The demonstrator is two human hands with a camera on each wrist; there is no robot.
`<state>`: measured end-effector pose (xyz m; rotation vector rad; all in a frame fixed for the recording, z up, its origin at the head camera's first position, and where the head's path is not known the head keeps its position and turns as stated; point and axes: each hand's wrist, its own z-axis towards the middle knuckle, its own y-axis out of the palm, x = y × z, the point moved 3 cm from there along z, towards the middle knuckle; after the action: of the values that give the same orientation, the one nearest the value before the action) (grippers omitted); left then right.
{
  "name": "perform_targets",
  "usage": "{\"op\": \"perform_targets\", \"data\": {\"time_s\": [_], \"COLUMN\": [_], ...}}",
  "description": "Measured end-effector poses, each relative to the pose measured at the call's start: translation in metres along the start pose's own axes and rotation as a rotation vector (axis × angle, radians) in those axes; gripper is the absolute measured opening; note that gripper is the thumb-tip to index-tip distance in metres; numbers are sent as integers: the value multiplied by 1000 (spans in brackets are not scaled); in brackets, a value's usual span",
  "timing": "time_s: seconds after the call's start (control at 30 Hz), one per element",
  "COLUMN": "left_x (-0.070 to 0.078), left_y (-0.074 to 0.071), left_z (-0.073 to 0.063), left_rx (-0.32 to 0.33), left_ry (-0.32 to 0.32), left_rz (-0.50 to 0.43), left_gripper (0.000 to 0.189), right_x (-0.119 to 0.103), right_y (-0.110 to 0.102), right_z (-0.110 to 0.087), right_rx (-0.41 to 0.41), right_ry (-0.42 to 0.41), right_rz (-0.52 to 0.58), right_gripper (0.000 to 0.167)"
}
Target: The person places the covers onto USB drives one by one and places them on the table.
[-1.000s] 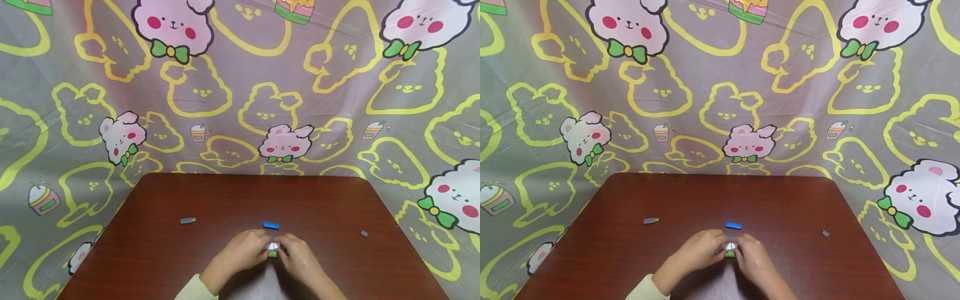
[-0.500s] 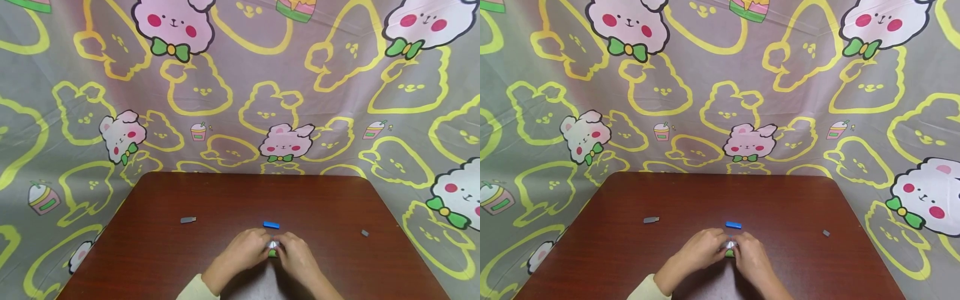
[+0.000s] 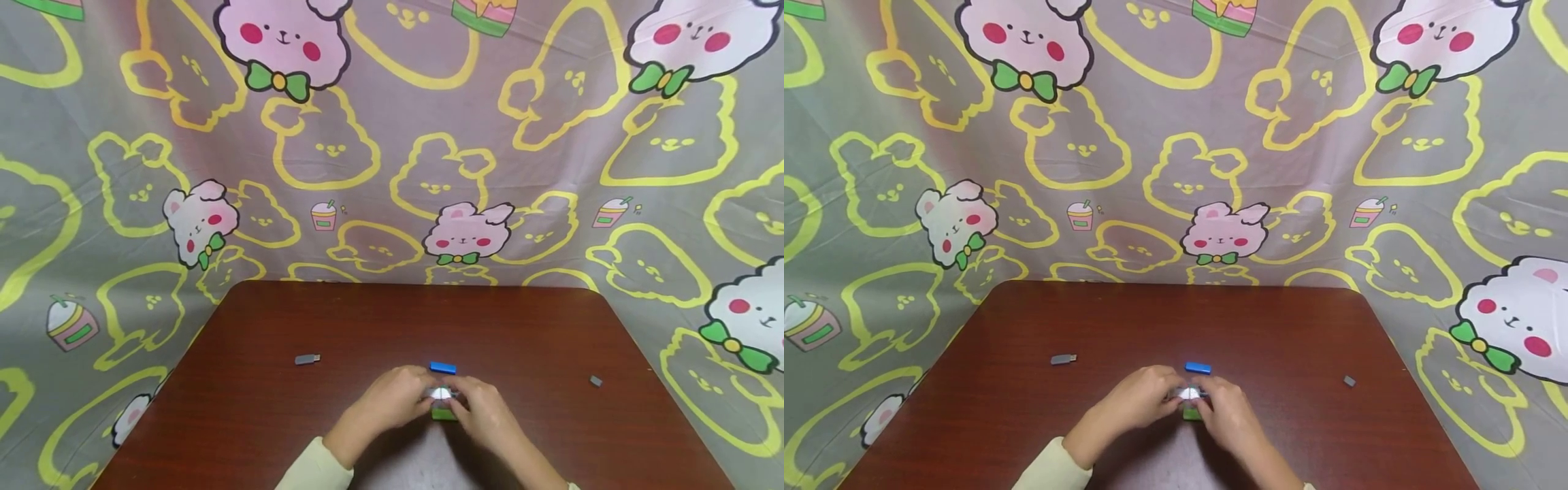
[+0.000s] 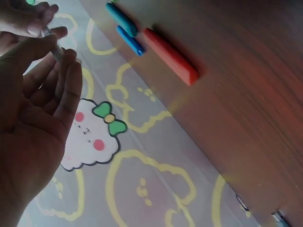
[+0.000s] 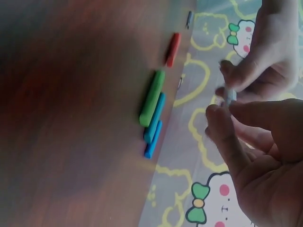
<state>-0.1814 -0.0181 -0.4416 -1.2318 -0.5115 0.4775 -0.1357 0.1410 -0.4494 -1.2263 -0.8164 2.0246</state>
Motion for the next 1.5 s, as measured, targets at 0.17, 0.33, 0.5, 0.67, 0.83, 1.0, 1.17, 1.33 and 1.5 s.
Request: {"op": "perform_targets", "data": {"time_s": [0.17,0.33,0.5,0.67,0.83,1.0,1.17,1.33,1.5], "left_x": [-18,-38,-58,-72,-79,-83,-87,-88,-90], "left_y": [6,11,17,24,26,28,30,31,31], "left_z": [-3,-7,-10,-12,-13,-14,-17,-18,-19], "left_rx": [-51,-58,-67,-86,-95,-103,-106,-108,-112], "left_ry": [-104,-174,-214,-257,-282,-285,-286,-290,-295], "left_rz": [-7,27,17,-10,-31,-31,-18,-19,-11], "left_gripper": [13,12,10,10,11,11,12,12,12], "right_x": [10,23,35,46,56,68,78,86,94], "right_y": [-8,-18,-25,-31,-38,-46,-54,-61,-68], "right_z": [1,-2,-4,-6,-8,-12,-16,-19,-22], "right_rx": [-54,-43,-44,-82,-93,-92,-102,-117,-129], "right_ry": [114,148,159,194,216,219,235,258,278], "right_rz": [7,-57,-103,-111,-131,-140,-133,-138,-139], "right_gripper": [34,32,32,32,32,31,32,33,33]}}
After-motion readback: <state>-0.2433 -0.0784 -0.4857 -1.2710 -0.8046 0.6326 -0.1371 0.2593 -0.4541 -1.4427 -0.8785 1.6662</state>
